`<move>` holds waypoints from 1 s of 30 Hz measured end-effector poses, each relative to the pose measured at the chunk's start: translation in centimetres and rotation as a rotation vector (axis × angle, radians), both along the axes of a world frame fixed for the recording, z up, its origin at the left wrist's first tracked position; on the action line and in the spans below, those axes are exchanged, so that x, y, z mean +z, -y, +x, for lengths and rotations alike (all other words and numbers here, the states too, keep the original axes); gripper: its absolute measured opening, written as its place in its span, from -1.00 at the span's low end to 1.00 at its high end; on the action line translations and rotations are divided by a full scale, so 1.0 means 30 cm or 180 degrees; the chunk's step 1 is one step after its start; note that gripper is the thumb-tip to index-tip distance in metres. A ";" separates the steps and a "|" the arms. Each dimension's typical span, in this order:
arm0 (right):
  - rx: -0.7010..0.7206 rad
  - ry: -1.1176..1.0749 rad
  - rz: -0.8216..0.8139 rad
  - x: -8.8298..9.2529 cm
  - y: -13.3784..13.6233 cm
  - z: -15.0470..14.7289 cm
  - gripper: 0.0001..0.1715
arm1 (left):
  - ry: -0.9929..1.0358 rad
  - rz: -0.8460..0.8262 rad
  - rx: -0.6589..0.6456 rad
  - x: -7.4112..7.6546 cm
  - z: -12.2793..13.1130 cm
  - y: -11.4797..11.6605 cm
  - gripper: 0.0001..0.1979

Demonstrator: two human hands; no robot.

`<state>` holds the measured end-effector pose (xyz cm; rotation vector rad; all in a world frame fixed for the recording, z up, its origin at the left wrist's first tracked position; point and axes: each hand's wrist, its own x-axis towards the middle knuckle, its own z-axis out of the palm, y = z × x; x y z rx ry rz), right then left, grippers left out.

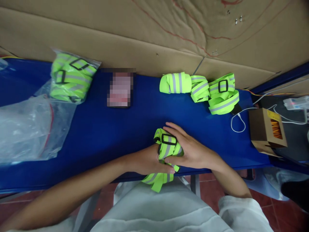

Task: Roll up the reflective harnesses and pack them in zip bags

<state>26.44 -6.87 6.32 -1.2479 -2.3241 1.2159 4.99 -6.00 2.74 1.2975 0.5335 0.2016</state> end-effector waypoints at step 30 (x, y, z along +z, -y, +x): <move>-0.1084 -0.1445 -0.1648 -0.018 -0.043 -0.018 -0.38 | 0.0547 -0.2513 0.0258 0.010 0.016 0.028 -0.55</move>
